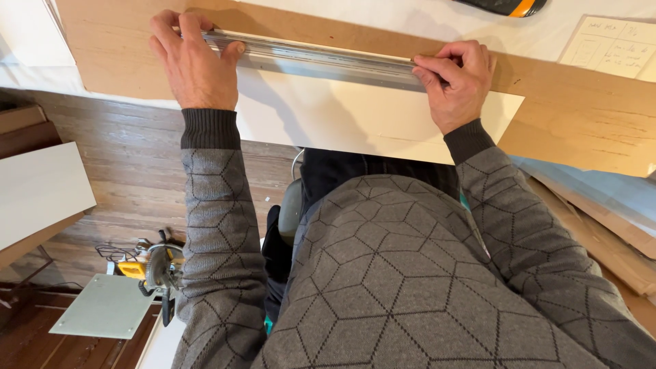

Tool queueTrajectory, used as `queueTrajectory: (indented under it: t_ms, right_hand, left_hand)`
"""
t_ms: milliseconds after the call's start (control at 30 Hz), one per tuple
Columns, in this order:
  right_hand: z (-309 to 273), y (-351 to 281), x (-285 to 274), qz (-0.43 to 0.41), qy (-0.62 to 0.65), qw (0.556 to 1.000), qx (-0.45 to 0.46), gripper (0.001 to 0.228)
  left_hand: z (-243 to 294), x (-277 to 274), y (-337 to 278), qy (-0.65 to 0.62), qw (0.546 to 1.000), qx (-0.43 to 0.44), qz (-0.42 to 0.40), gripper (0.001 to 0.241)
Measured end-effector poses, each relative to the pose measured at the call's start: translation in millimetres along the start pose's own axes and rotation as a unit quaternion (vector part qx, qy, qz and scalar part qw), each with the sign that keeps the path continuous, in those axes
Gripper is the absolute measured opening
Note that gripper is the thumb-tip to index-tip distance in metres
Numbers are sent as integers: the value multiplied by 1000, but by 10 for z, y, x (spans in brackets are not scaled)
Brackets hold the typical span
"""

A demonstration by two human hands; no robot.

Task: Cutting a piece of white matboard using a metal ruler as a straight edge and a utility knife.

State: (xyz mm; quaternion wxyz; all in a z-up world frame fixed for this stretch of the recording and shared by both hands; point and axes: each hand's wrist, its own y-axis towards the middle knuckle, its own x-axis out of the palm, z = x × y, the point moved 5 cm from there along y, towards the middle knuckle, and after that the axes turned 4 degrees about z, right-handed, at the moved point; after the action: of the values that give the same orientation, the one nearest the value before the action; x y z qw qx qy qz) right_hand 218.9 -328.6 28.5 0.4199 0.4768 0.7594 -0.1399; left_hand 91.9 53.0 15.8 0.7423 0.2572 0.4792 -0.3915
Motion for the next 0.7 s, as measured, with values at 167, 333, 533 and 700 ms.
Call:
queueTrajectory:
  t_ms: [167,333,533,700]
  right_hand:
    - [12,-15,2,-1,-6,1000,-3,17]
    - [18,-11,9,-2,-1,1000,-6,18]
    - [-7,-16,-1,-9,28,1000,7,21]
    - [22,-43,18,-10,10,1000,-8,17]
  left_hand:
    - [11,-8,-6,-4,1000,-3,-1,55]
    - [8,-14,-15,-8,1000,4,3,55]
    - [-11,18,-15,-8,1000,-7,17,55]
    - [19,-11,-11,-21,999,-16,20,58]
